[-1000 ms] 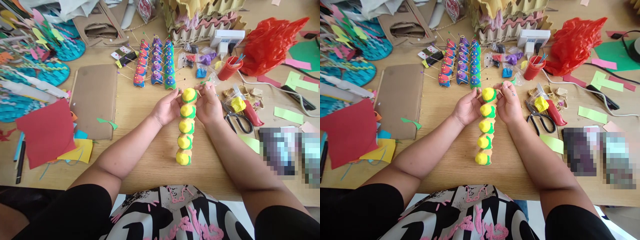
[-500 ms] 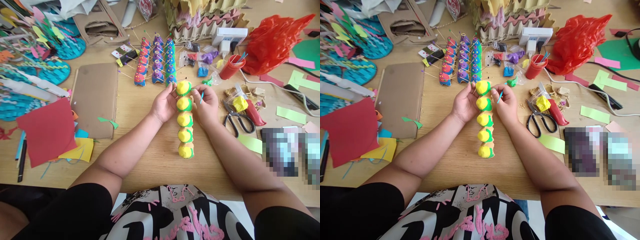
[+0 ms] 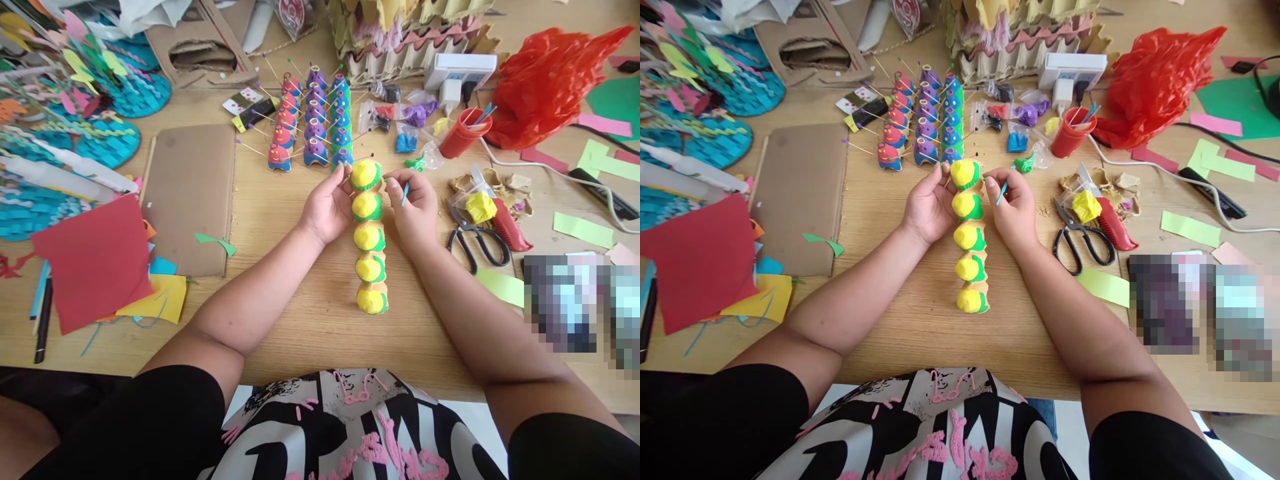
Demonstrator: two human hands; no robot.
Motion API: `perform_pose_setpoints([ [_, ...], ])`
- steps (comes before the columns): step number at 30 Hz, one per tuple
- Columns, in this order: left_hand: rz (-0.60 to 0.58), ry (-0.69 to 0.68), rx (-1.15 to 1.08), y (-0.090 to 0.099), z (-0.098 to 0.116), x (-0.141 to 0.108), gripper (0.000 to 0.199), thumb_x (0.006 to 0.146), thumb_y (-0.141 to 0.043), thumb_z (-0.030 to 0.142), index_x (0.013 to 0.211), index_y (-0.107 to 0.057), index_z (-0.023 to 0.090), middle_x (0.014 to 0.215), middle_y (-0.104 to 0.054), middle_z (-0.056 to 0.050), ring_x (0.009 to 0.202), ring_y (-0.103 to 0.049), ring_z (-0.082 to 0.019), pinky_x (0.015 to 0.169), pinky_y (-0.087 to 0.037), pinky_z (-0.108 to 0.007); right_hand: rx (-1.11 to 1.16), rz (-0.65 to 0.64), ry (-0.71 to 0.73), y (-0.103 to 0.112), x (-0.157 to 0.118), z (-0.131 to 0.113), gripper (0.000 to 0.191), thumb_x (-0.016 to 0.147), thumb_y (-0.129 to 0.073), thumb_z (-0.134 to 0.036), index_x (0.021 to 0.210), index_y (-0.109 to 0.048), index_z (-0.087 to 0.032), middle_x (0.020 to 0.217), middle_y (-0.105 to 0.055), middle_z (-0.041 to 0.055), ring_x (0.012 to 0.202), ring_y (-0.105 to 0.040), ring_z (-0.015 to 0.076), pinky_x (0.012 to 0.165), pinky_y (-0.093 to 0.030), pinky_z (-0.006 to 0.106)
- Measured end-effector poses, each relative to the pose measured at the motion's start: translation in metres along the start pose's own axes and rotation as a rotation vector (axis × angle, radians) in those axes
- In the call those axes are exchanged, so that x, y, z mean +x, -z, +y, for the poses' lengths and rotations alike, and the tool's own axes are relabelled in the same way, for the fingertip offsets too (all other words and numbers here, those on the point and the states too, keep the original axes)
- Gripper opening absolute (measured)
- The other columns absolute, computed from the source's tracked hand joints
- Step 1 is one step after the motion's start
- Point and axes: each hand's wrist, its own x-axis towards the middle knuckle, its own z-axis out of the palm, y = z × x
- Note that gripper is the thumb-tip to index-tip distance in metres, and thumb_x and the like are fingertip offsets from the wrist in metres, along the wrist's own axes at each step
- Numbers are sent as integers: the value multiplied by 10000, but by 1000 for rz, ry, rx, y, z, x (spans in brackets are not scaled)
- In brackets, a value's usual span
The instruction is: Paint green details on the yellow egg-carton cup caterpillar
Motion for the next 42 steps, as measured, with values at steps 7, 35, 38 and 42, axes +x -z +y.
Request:
perform_pose_setpoints([
  [7, -88, 83, -115, 0, 3, -3, 392, 1004, -417, 618, 922, -747, 422, 902, -855, -6, 1694, -273, -295, 1305, -312, -580, -68, 4, 50, 2, -1, 2, 374, 888, -795, -611, 801, -699, -261, 754, -567, -8, 833, -570, 195, 888, -567, 408],
  [35, -11, 3, 0, 4, -2, 3, 434, 1056, -515, 625, 969, -756, 275, 983, -845, -11, 1252, -767, -280, 1054, -636, -449, 30, -102, -72, -2, 0, 1, 432, 822, -867, -610, 765, -639, -247, 721, -533, -35, 681, -466, 127, 650, -451, 315],
  [38, -8, -1, 0, 3, -2, 3, 414, 1059, -523, 607, 962, -754, 277, 1032, -845, -6, 1267, -758, -278, 1055, -637, -447, 38, -93, -94, -1, 1, 3, 429, 817, -872, -606, 773, -641, -247, 727, -537, -34, 682, -461, 129, 659, -446, 314],
  [42, 31, -6, 25, -2, -2, 0, 378, 1076, -528, 526, 901, -739, 265, 1011, -840, -2, 1270, -753, -259, 1047, -637, -413, 32, -100, -107, 0, 2, 4, 417, 823, -874, -588, 770, -637, -248, 712, -511, -37, 673, -443, 132, 659, -441, 315],
])
